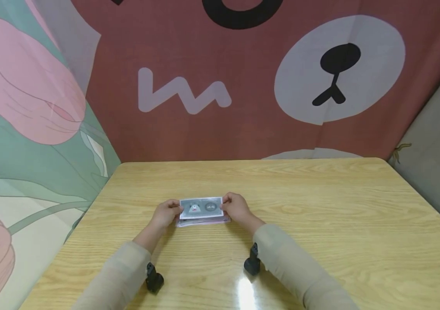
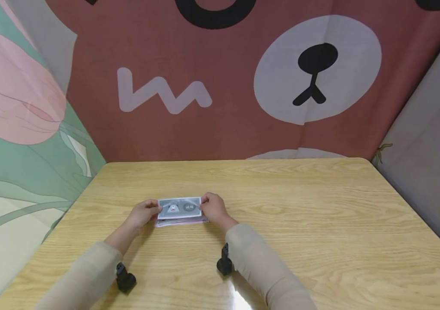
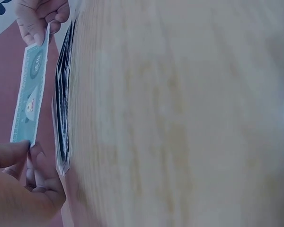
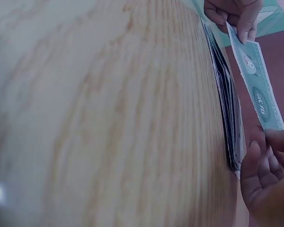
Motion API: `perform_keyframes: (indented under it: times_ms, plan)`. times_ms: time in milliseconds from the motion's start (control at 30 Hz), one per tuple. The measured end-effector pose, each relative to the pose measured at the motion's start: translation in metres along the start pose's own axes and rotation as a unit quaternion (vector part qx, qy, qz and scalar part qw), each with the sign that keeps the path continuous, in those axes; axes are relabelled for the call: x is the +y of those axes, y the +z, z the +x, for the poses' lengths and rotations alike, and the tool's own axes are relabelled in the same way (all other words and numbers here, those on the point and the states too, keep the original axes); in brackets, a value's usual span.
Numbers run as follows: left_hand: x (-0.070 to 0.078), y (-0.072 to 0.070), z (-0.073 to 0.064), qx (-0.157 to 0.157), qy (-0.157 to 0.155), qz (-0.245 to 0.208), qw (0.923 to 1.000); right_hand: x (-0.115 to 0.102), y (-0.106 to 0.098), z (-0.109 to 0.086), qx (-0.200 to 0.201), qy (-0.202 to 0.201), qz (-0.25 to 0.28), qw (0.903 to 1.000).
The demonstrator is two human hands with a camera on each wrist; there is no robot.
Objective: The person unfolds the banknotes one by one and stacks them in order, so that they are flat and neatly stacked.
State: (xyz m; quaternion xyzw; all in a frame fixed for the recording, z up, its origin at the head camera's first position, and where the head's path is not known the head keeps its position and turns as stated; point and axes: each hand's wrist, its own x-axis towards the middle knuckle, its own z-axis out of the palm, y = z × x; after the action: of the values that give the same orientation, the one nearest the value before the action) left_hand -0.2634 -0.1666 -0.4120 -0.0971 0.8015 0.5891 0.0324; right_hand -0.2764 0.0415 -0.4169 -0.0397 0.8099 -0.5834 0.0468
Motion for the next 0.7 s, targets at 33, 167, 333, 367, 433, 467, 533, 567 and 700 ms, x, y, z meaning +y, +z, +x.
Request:
perform_keyframes:
  times_ms: [33, 167, 333, 367, 433, 467, 533, 567, 700]
  plan:
    - [0.0003, -0.0003, 0.0, -0.003, -0.002, 0.006, 1.0, 0.0005, 0.0004, 0.0005, 0.001, 0.005, -0.002, 1.0]
    - [0.0008, -0.0013, -0.0001, -0.016, -0.009, 0.027, 0.9995, 0.0028, 0.0016, 0.0026, -0.001, 0.01, -0.015, 0.9998]
    - [-0.0006, -0.0016, 0.0009, -0.023, -0.014, 0.034, 0.9991, 0.0031, 0.0021, 0.0038, -0.006, 0.012, -0.027, 0.9995]
    - [-0.0009, -0.0017, 0.001, -0.025, -0.015, 0.035, 0.999, 0.003, 0.0022, 0.0039, -0.007, 0.013, -0.033, 0.9993]
    - [-0.0014, -0.0015, 0.0017, -0.027, -0.013, 0.041, 0.9987, 0.002, 0.0023, 0.0044, -0.008, 0.021, -0.042, 0.9988]
    - [-0.0013, -0.0013, 0.002, -0.028, -0.014, 0.043, 0.9986, 0.0016, 0.0023, 0.0046, -0.008, 0.024, -0.047, 0.9986]
    - [-0.0013, -0.0007, 0.0032, -0.027, -0.013, 0.049, 0.9983, 0.0007, 0.0022, 0.0052, -0.007, 0.029, -0.056, 0.998]
    - [-0.0013, -0.0005, 0.0039, -0.027, -0.011, 0.054, 0.9981, 0.0003, 0.0021, 0.0054, -0.006, 0.032, -0.059, 0.9977]
    - [-0.0016, -0.0001, 0.0067, -0.026, -0.005, 0.066, 0.9974, 0.0008, 0.0018, 0.0061, -0.001, 0.028, -0.064, 0.9975]
